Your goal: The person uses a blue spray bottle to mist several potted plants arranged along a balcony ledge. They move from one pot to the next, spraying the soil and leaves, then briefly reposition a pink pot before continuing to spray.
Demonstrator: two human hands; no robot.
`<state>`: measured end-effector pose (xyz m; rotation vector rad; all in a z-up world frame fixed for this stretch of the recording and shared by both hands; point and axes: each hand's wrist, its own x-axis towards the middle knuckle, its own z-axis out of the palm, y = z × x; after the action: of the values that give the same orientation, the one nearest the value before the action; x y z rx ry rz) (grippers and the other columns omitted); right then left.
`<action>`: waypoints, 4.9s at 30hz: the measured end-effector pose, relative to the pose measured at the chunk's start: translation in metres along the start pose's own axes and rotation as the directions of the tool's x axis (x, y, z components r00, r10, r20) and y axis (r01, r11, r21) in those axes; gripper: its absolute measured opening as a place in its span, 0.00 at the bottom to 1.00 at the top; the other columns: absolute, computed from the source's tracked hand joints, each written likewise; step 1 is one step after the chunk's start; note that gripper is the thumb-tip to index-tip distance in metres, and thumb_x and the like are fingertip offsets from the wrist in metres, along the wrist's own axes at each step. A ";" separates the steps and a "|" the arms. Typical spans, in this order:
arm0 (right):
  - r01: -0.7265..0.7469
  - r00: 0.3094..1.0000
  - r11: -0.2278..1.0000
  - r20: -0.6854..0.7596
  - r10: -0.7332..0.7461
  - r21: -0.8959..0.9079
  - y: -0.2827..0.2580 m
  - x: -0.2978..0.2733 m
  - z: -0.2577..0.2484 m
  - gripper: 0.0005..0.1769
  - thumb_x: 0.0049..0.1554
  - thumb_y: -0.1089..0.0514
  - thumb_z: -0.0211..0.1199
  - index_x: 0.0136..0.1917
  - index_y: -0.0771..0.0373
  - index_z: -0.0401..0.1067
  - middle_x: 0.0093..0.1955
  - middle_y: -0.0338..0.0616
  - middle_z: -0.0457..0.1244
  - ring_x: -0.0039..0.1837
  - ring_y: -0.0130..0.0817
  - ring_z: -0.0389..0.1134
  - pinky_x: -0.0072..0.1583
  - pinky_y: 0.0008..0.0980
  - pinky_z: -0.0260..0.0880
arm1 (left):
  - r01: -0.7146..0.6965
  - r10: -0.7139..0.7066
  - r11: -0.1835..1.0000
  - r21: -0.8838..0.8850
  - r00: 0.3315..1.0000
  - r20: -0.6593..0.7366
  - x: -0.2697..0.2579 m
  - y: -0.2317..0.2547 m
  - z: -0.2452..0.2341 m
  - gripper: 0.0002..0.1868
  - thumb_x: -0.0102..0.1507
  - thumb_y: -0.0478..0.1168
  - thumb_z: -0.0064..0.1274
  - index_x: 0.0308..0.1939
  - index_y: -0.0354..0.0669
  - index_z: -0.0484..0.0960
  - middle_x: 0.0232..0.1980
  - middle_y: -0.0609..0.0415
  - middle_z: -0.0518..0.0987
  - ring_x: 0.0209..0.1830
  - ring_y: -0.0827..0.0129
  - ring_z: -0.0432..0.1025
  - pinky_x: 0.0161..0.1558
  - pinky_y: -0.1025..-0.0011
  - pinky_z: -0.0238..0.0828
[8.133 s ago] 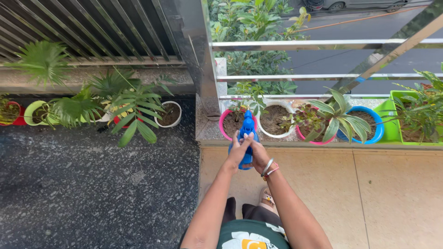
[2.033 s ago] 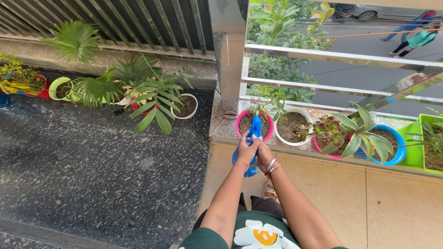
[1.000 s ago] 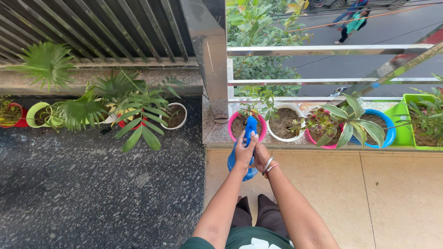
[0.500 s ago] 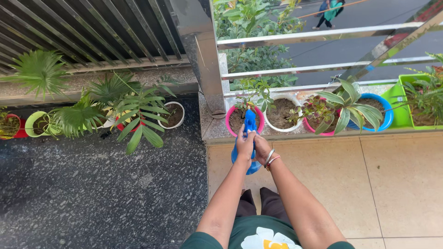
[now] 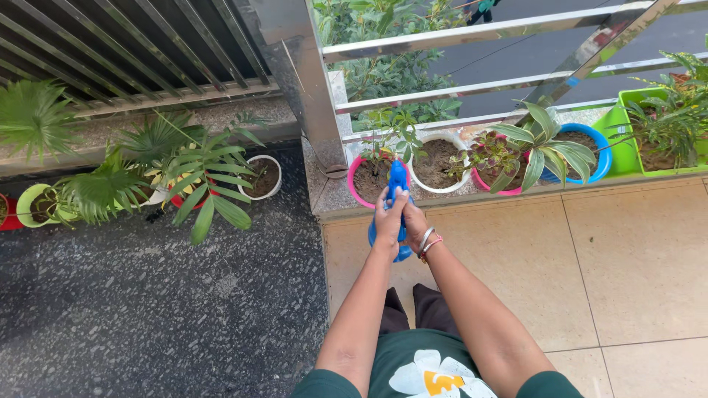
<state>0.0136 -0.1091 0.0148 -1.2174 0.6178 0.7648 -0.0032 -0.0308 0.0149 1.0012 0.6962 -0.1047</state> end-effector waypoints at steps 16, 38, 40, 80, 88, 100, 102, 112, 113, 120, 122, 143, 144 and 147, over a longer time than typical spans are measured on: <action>0.049 0.994 0.994 0.096 -0.058 0.102 -0.021 -0.021 -0.141 0.37 0.51 0.22 0.56 0.63 0.46 0.69 0.61 0.39 0.68 0.60 0.45 0.71 0.56 0.69 0.67 | -0.059 0.036 0.973 0.225 0.994 0.105 -0.002 -0.082 0.104 0.46 0.54 0.51 0.66 0.73 0.42 0.65 0.53 0.51 0.77 0.51 0.68 0.73 0.55 0.69 0.70; -0.042 0.988 0.999 0.153 0.038 0.023 -0.072 -0.010 -0.294 0.41 0.48 0.18 0.55 0.62 0.45 0.69 0.69 0.38 0.64 0.69 0.49 0.64 0.60 0.82 0.57 | -0.015 0.035 0.945 0.325 0.998 -0.056 0.003 -0.171 0.241 0.49 0.53 0.61 0.64 0.73 0.45 0.66 0.58 0.47 0.78 0.55 0.65 0.74 0.58 0.67 0.69; -0.043 0.987 0.998 0.154 0.037 0.037 -0.079 -0.010 -0.303 0.42 0.48 0.17 0.53 0.63 0.44 0.69 0.70 0.37 0.63 0.70 0.49 0.63 0.60 0.82 0.55 | 0.014 0.013 0.922 0.388 0.998 -0.066 -0.001 -0.173 0.250 0.50 0.52 0.61 0.67 0.73 0.46 0.65 0.59 0.47 0.76 0.56 0.64 0.73 0.59 0.67 0.69; 0.026 0.971 0.941 0.214 -0.104 0.337 -0.106 0.013 -0.390 0.31 0.54 0.25 0.58 0.59 0.47 0.70 0.53 0.36 0.70 0.58 0.39 0.69 0.55 0.60 0.65 | -0.145 0.114 0.734 0.663 0.989 0.090 -0.006 -0.172 0.350 0.48 0.55 0.69 0.57 0.71 0.44 0.68 0.63 0.41 0.77 0.62 0.55 0.73 0.62 0.61 0.67; -0.148 0.929 0.938 0.370 0.022 0.314 -0.107 0.010 -0.397 0.39 0.52 0.20 0.51 0.65 0.43 0.71 0.66 0.45 0.67 0.69 0.52 0.64 0.64 0.83 0.45 | -0.080 0.091 0.684 0.725 0.996 0.024 -0.024 -0.164 0.344 0.49 0.54 0.71 0.58 0.70 0.45 0.67 0.62 0.39 0.77 0.61 0.51 0.74 0.61 0.60 0.69; -0.216 0.889 0.910 0.456 0.035 0.354 -0.107 0.008 -0.372 0.29 0.59 0.25 0.58 0.58 0.48 0.71 0.56 0.43 0.69 0.56 0.48 0.72 0.54 0.68 0.70 | -0.145 0.223 0.739 0.657 0.974 -0.036 -0.027 -0.161 0.318 0.51 0.54 0.72 0.59 0.70 0.43 0.66 0.62 0.37 0.76 0.62 0.49 0.73 0.61 0.60 0.67; -0.220 0.872 0.892 0.489 -0.001 0.394 -0.105 0.004 -0.359 0.31 0.60 0.25 0.58 0.60 0.49 0.72 0.58 0.41 0.69 0.58 0.47 0.71 0.57 0.67 0.69 | -0.124 0.207 0.753 0.647 0.977 -0.054 -0.024 -0.158 0.309 0.51 0.54 0.72 0.58 0.69 0.43 0.66 0.61 0.37 0.77 0.61 0.50 0.74 0.61 0.61 0.67; -0.120 0.938 0.978 0.341 0.056 0.169 -0.100 0.003 -0.308 0.26 0.57 0.27 0.58 0.54 0.46 0.72 0.56 0.37 0.68 0.60 0.43 0.68 0.59 0.76 0.61 | -0.151 0.245 0.794 0.589 0.966 -0.083 -0.016 -0.136 0.270 0.46 0.55 0.68 0.59 0.69 0.46 0.67 0.59 0.40 0.79 0.58 0.54 0.75 0.59 0.61 0.70; -0.131 0.943 0.973 0.328 0.062 0.191 -0.100 0.002 -0.304 0.27 0.57 0.25 0.56 0.53 0.46 0.72 0.56 0.38 0.68 0.59 0.44 0.68 0.59 0.75 0.61 | -0.144 0.237 0.797 0.587 0.968 -0.085 -0.017 -0.134 0.269 0.46 0.56 0.68 0.59 0.69 0.46 0.67 0.60 0.41 0.79 0.58 0.54 0.75 0.59 0.61 0.70; -0.090 0.969 0.984 0.241 0.051 0.156 -0.092 -0.008 -0.285 0.25 0.53 0.29 0.61 0.57 0.43 0.72 0.58 0.32 0.69 0.62 0.40 0.68 0.61 0.77 0.59 | -0.081 0.158 0.819 0.568 0.983 -0.088 -0.015 -0.129 0.252 0.50 0.53 0.66 0.60 0.71 0.43 0.64 0.59 0.39 0.79 0.57 0.55 0.76 0.59 0.62 0.70; -0.060 0.980 0.983 0.198 0.025 0.172 -0.088 -0.006 -0.279 0.27 0.53 0.29 0.60 0.58 0.45 0.72 0.55 0.32 0.68 0.59 0.39 0.69 0.57 0.72 0.62 | -0.126 0.193 0.875 0.468 0.976 -0.098 -0.013 -0.128 0.249 0.57 0.53 0.64 0.64 0.75 0.39 0.54 0.61 0.38 0.75 0.60 0.57 0.73 0.61 0.62 0.68; 0.132 0.975 0.982 0.161 -0.153 0.134 -0.109 -0.033 -0.224 0.27 0.55 0.32 0.62 0.58 0.51 0.73 0.47 0.35 0.68 0.48 0.33 0.70 0.44 0.49 0.73 | -0.229 0.264 0.912 0.339 0.963 -0.060 -0.009 -0.098 0.222 0.43 0.54 0.61 0.64 0.68 0.43 0.72 0.46 0.50 0.81 0.45 0.68 0.73 0.48 0.69 0.73; 0.153 0.969 0.982 0.181 -0.171 0.106 -0.110 -0.034 -0.220 0.27 0.54 0.32 0.63 0.58 0.50 0.73 0.48 0.35 0.68 0.49 0.33 0.70 0.45 0.50 0.73 | -0.220 0.252 0.923 0.314 0.966 -0.064 -0.008 -0.097 0.219 0.44 0.54 0.61 0.64 0.67 0.43 0.72 0.47 0.49 0.81 0.46 0.68 0.74 0.49 0.69 0.72; 0.077 0.989 0.997 0.124 -0.074 -0.015 -0.112 -0.039 -0.210 0.30 0.55 0.28 0.59 0.58 0.50 0.73 0.50 0.35 0.68 0.52 0.33 0.70 0.47 0.56 0.69 | -0.235 0.275 0.916 0.326 0.958 -0.082 -0.008 -0.091 0.211 0.43 0.56 0.63 0.64 0.67 0.43 0.71 0.51 0.46 0.80 0.50 0.65 0.74 0.53 0.68 0.71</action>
<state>0.0753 -0.3380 0.0592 -1.1949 0.4611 0.7773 0.0587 -0.2523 0.0254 1.4076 0.6689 0.0813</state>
